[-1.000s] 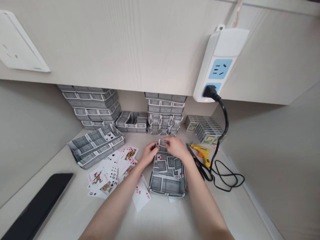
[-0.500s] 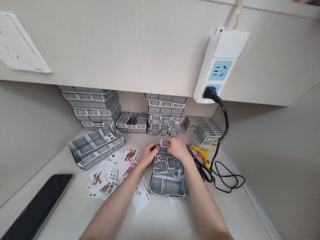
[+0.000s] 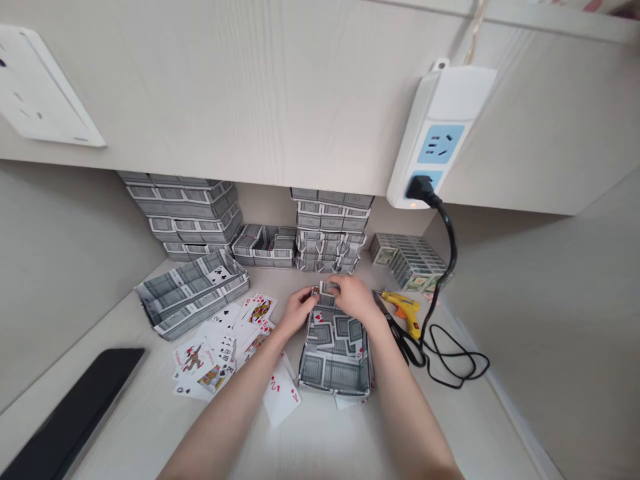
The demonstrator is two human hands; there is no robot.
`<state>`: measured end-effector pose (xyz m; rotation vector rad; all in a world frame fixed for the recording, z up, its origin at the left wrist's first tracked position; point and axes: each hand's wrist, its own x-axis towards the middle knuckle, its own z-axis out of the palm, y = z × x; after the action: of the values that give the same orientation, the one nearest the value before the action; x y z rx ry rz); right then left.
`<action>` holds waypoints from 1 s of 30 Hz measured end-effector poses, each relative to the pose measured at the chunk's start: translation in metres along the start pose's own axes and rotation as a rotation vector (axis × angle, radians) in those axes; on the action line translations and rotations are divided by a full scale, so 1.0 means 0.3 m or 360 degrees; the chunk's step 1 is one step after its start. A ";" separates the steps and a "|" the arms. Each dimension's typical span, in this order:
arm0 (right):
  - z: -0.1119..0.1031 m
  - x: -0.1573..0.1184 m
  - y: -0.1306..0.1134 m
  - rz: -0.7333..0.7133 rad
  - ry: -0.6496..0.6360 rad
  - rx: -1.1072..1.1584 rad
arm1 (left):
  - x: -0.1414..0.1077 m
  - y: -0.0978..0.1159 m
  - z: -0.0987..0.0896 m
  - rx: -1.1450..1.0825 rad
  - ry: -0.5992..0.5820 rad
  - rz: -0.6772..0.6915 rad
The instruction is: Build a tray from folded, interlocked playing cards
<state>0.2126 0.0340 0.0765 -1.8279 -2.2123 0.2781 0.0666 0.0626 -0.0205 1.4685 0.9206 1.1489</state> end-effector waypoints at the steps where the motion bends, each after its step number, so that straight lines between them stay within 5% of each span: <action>1: 0.000 0.001 0.004 0.0008 -0.0004 0.0019 | 0.000 0.000 0.000 0.0010 -0.0002 -0.0002; 21: -0.009 0.007 0.061 0.0115 0.0132 0.0136 | 0.002 0.012 0.006 -0.0047 0.0017 -0.0068; 30: -0.009 0.003 0.061 0.0068 0.0019 0.0059 | 0.002 0.008 0.007 -0.0037 0.0024 -0.0060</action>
<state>0.2305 0.0384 0.0736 -1.8544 -2.1474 0.3137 0.0688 0.0620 -0.0180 1.4197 0.9386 1.1411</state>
